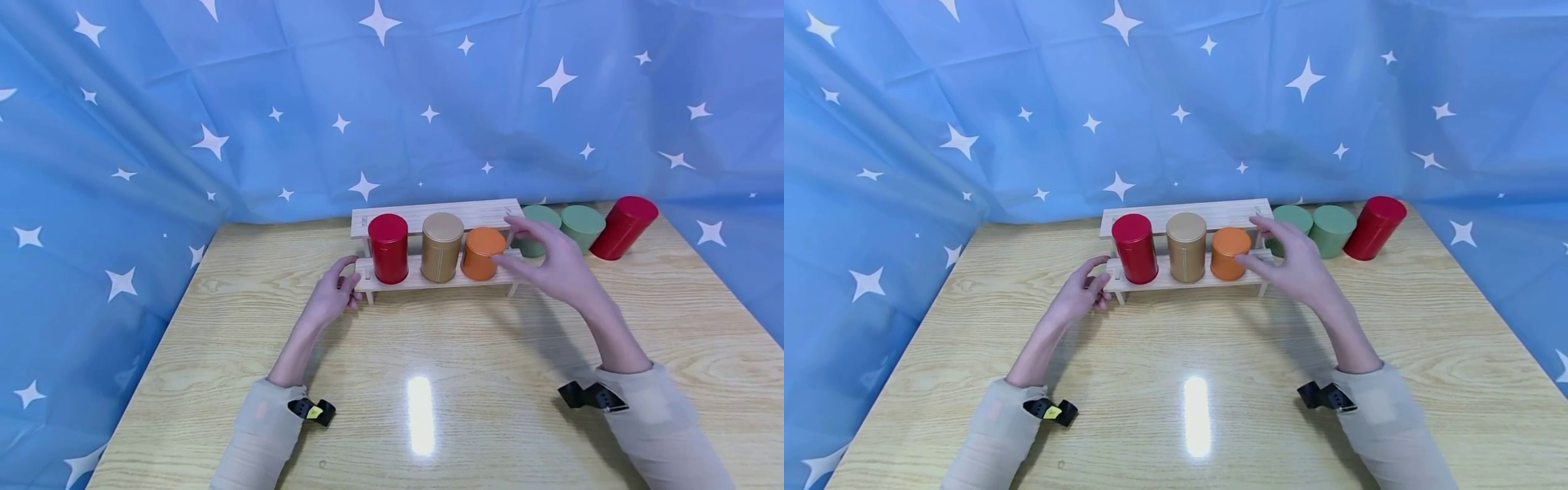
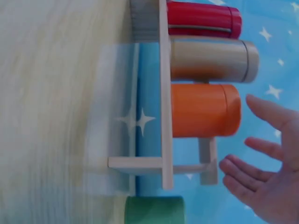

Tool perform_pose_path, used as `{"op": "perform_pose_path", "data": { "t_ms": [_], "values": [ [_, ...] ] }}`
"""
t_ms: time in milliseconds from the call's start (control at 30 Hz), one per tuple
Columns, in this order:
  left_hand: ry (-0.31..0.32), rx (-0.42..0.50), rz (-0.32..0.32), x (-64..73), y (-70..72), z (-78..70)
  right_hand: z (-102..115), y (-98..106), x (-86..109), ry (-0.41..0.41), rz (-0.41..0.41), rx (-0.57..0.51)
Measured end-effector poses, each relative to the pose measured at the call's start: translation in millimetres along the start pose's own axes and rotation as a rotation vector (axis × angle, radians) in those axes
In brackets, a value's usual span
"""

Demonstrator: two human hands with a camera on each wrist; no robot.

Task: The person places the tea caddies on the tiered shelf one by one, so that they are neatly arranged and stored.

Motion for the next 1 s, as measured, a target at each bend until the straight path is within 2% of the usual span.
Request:
{"op": "perform_pose_path", "data": {
  "t_ms": [267, 467, 700, 1000],
  "values": [
    [0.003, 0.001, -0.004, -0.7, -0.2, -0.3, -10, 26, -4.4, -0.037, -0.098, 0.002],
    [0.013, 0.0, -0.011, -0.3, -1.0, -0.1, -30, 48, -6.2, -0.099, -0.172, 0.025],
    [0.018, 0.005, -0.011, -0.9, 0.2, 0.0, -57, 72, -9.9, -0.184, -0.216, 0.032],
    [0.014, 0.003, -0.01, -0.6, -0.5, 0.3, -82, 96, -12.8, -0.251, -0.301, 0.132]
  ]
}}
Point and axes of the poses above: each hand's wrist, its own x-axis away from the middle knuckle, its own y-axis out of the back of the hand, z = x × y, the point moved 3 cm from there along -x, towards the middle knuckle, and after that the axes turned 15 degrees about -z, right-handed, at the moved point
